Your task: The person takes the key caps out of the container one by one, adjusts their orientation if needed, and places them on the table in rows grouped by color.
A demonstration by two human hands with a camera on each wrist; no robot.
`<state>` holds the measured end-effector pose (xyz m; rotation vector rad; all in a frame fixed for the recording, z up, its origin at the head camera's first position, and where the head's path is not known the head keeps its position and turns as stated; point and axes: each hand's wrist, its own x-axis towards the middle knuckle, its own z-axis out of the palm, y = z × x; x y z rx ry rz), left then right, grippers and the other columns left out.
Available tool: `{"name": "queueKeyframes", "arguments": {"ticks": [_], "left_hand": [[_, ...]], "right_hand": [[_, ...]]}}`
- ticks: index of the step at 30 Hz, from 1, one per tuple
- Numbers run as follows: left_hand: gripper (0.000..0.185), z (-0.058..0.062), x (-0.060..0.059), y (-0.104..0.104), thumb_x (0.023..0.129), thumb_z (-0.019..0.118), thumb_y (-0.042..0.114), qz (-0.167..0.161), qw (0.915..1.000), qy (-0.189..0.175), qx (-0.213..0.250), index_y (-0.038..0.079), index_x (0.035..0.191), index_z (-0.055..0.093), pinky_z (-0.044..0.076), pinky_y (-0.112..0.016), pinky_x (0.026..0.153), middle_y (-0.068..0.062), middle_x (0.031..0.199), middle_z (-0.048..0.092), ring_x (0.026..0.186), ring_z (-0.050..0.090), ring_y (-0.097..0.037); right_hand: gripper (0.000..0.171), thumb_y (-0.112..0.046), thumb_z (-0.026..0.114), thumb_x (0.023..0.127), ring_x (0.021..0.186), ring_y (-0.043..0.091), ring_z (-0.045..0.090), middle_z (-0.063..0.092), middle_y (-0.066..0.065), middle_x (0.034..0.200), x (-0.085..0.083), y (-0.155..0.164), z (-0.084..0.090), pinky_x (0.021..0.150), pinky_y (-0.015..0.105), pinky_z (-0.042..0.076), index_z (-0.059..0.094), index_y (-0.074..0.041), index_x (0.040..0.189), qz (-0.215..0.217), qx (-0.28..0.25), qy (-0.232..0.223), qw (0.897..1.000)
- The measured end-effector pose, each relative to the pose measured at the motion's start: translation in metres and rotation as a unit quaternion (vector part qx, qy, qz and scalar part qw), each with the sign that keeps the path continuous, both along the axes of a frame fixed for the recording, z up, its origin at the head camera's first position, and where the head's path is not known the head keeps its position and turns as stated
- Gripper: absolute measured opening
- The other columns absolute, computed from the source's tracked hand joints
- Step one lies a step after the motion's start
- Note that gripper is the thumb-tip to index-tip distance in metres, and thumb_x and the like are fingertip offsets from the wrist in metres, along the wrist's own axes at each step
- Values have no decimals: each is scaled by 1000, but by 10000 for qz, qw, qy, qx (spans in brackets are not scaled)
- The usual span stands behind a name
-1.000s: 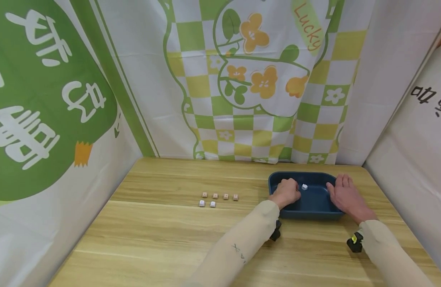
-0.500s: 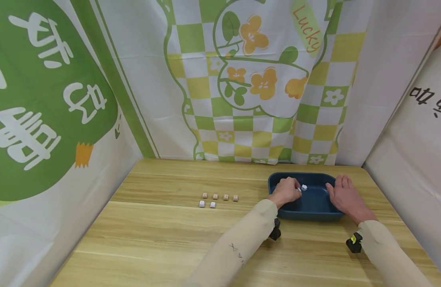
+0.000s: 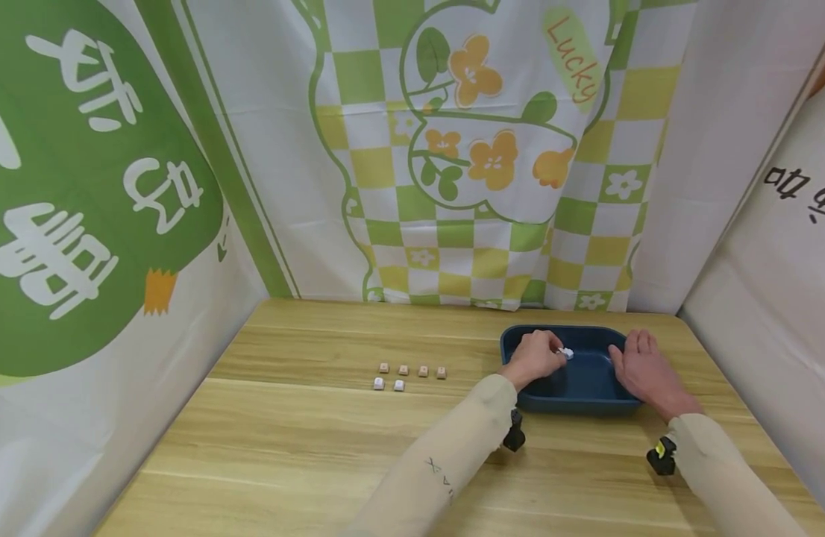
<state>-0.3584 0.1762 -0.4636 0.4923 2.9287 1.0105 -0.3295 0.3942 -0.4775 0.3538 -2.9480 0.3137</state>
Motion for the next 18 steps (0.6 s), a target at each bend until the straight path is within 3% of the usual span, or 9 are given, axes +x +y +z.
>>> {"name": "queueKeyframes", "arguments": {"ticks": [7,18], "left_hand": [[13,8,1,-2,87,72,28,-91,9995,-147,257,22,98,73,45,-16,62,13,86,68,69,57,-2],[15,10,7,-14,94,66,24,-629,9938,-360,849,21,108,71,46,-15,65,13,91,68,75,58,1]], "right_hand": [[61,-24,24,108,129,64,20,22,54,135,-2,0,-2,111,65,18,19,32,131,1,-25,80,10000],[60,-24,25,108,127,63,22,24,55,133,-2,-1,-1,111,65,19,22,32,130,87,55,148,9998]]}}
